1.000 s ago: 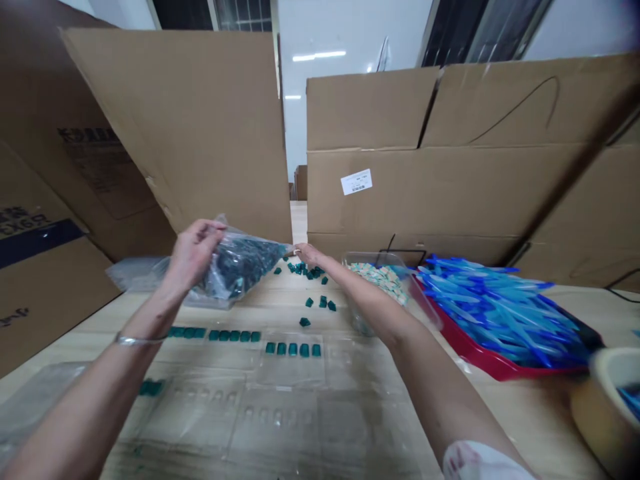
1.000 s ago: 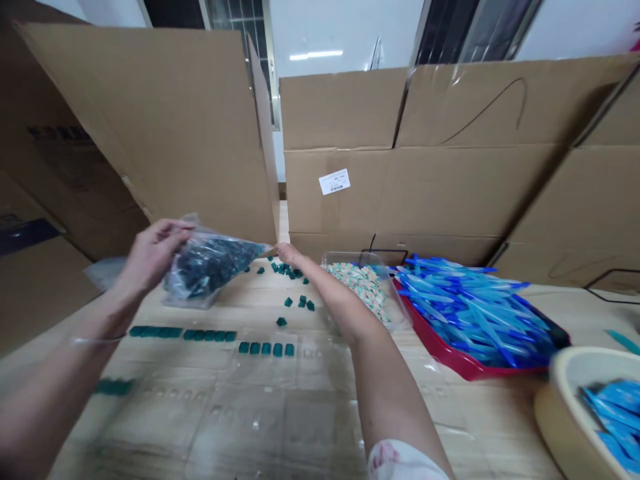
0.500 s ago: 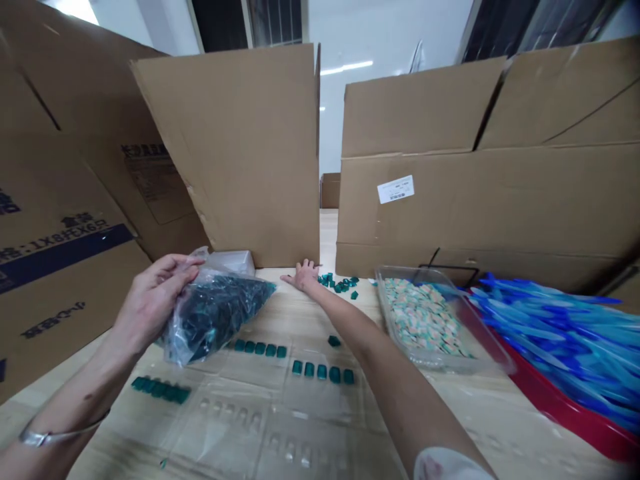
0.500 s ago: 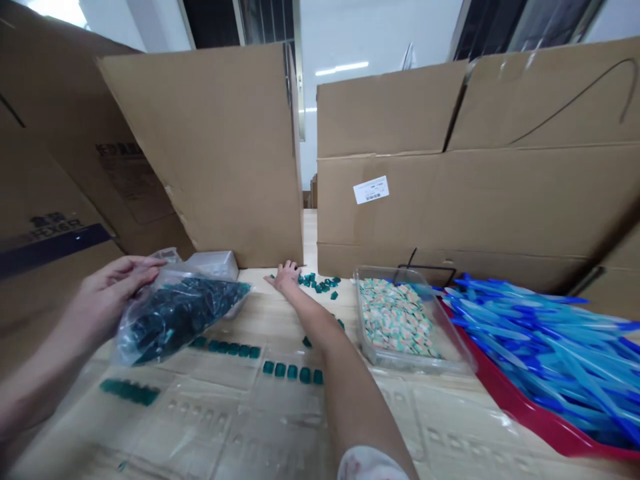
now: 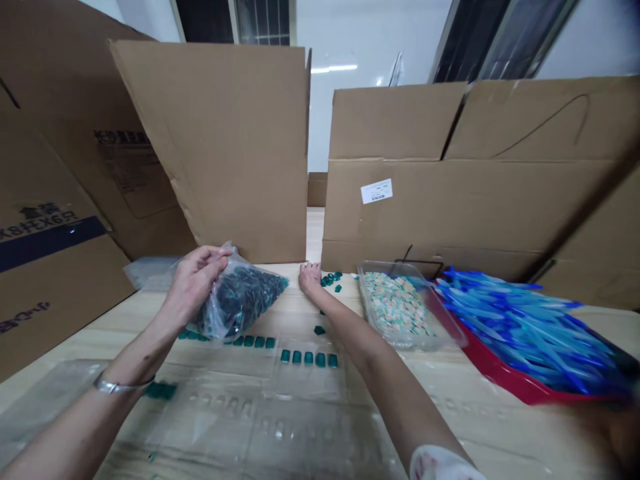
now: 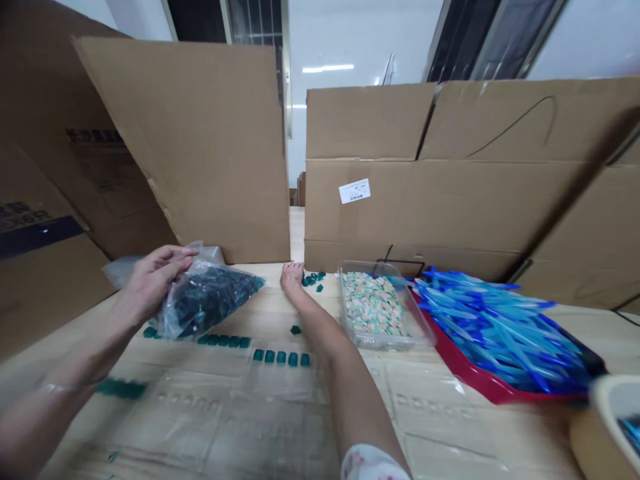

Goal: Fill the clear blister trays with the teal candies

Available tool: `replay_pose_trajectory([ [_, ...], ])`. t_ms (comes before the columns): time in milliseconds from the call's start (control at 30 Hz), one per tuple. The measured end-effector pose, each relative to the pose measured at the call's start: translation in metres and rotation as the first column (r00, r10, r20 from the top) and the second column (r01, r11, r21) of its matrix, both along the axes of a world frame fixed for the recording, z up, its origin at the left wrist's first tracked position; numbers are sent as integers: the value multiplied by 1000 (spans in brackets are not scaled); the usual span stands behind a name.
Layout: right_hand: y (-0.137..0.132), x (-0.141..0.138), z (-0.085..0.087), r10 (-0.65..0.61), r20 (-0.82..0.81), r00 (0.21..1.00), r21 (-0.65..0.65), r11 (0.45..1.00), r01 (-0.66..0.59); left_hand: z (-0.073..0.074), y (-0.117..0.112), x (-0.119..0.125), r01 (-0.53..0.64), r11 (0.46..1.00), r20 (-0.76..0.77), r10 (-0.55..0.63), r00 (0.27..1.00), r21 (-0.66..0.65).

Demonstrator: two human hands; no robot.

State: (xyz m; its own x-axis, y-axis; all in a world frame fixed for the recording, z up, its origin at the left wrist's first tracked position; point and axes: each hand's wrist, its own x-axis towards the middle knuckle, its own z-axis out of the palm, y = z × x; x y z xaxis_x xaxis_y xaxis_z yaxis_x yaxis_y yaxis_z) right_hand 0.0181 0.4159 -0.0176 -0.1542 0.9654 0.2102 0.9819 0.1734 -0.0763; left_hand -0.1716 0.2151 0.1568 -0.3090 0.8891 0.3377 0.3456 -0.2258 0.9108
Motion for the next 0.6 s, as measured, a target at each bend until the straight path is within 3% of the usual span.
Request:
replay_pose_trajectory([
  [167, -29, 13, 3, -41, -28, 999, -33, 999, 40, -11, 33, 25, 33, 999, -41, -32, 999, 27],
  [333, -51, 32, 12, -149, -64, 987, -94, 985, 143, -43, 80, 41, 55, 998, -131, -52, 990, 22],
  [467, -49, 57, 22, -238, -101, 966, -99, 969, 228, -69, 105, 54, 41, 999, -283, -45, 958, -21],
  [600, -41, 74, 20, -305, -140, 942, -109, 950, 291, -85, 108, 66, 64, 998, -409, -67, 910, -19],
])
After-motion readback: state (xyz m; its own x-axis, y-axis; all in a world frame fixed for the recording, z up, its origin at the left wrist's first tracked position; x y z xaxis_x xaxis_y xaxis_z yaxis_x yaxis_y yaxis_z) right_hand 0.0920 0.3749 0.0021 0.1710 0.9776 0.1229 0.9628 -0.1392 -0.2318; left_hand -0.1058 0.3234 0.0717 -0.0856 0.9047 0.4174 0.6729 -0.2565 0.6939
